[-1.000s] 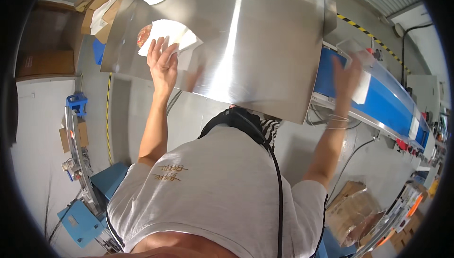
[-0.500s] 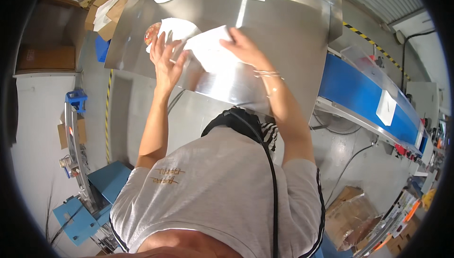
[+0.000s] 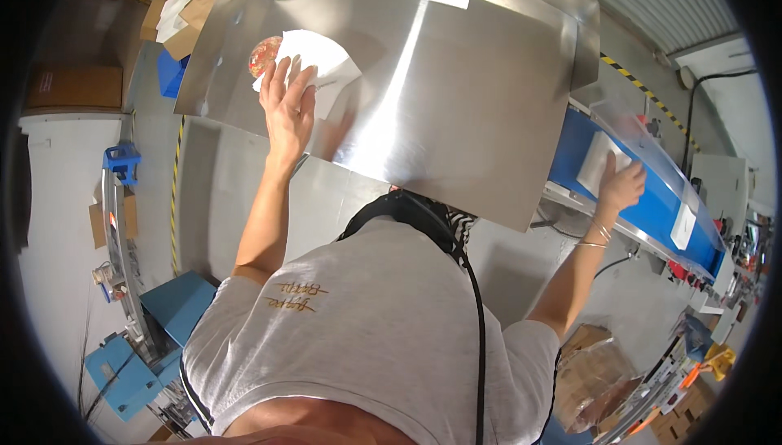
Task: Placing stacks of folded paper napkins onto a moving conveyor belt for packaging in a factory setting.
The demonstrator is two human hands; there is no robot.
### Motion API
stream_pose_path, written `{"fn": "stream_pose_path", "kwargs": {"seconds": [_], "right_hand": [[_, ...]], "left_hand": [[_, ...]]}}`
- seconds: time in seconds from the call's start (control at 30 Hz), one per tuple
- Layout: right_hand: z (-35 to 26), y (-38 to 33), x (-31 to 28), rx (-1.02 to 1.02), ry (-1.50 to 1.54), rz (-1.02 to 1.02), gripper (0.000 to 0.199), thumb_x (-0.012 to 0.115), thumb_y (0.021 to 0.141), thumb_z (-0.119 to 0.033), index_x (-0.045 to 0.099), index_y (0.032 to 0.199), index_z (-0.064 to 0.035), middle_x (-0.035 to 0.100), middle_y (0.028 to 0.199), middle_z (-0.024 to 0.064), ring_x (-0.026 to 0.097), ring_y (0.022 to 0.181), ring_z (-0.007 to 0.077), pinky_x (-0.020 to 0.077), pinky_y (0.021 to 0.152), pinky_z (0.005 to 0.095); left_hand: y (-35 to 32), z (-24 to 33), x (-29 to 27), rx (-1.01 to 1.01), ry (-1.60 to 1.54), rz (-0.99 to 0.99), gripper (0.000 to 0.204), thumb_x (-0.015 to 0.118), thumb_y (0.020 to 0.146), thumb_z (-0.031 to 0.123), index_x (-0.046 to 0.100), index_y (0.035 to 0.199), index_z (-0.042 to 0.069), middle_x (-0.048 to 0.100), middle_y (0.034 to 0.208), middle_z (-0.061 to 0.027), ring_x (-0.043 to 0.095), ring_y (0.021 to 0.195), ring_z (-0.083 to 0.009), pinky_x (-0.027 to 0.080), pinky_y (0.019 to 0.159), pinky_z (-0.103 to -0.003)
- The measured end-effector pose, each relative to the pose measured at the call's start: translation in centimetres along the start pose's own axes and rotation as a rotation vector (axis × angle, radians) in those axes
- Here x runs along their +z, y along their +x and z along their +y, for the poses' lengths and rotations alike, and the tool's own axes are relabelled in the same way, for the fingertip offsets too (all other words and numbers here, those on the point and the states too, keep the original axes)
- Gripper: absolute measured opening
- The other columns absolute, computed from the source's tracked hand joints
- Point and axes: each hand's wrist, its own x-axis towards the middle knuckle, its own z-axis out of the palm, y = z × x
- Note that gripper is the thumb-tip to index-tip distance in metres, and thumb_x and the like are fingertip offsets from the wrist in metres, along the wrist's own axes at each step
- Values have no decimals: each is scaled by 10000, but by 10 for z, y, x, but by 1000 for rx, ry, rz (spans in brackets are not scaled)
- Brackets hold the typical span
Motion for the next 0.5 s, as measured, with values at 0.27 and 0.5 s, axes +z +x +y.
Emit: {"fn": "stream_pose_path", "kwargs": {"seconds": [0.27, 0.5], "right_hand": [[-275, -68, -68, -816, 1209, -730, 563, 794, 717, -146, 535, 1215, -114, 540, 1222, 111, 548, 1108, 267, 498, 846, 368], [-360, -84, -69, -837, 1303, -956, 618, 801, 726, -146, 473, 1249, -112, 542, 1240, 78, 539, 1122, 234, 480, 899, 368]], "left_hand": [[-2, 7, -4, 36, 24, 27, 306, 682, 760, 7, 713, 1026, 156, 510, 1315, -145, 393, 1288, -392, 275, 1060, -536], [-9, -1, 8, 128, 50, 49, 344, 664, 743, -1, 731, 1035, 169, 538, 1320, -95, 416, 1280, -374, 305, 1039, -555]]}}
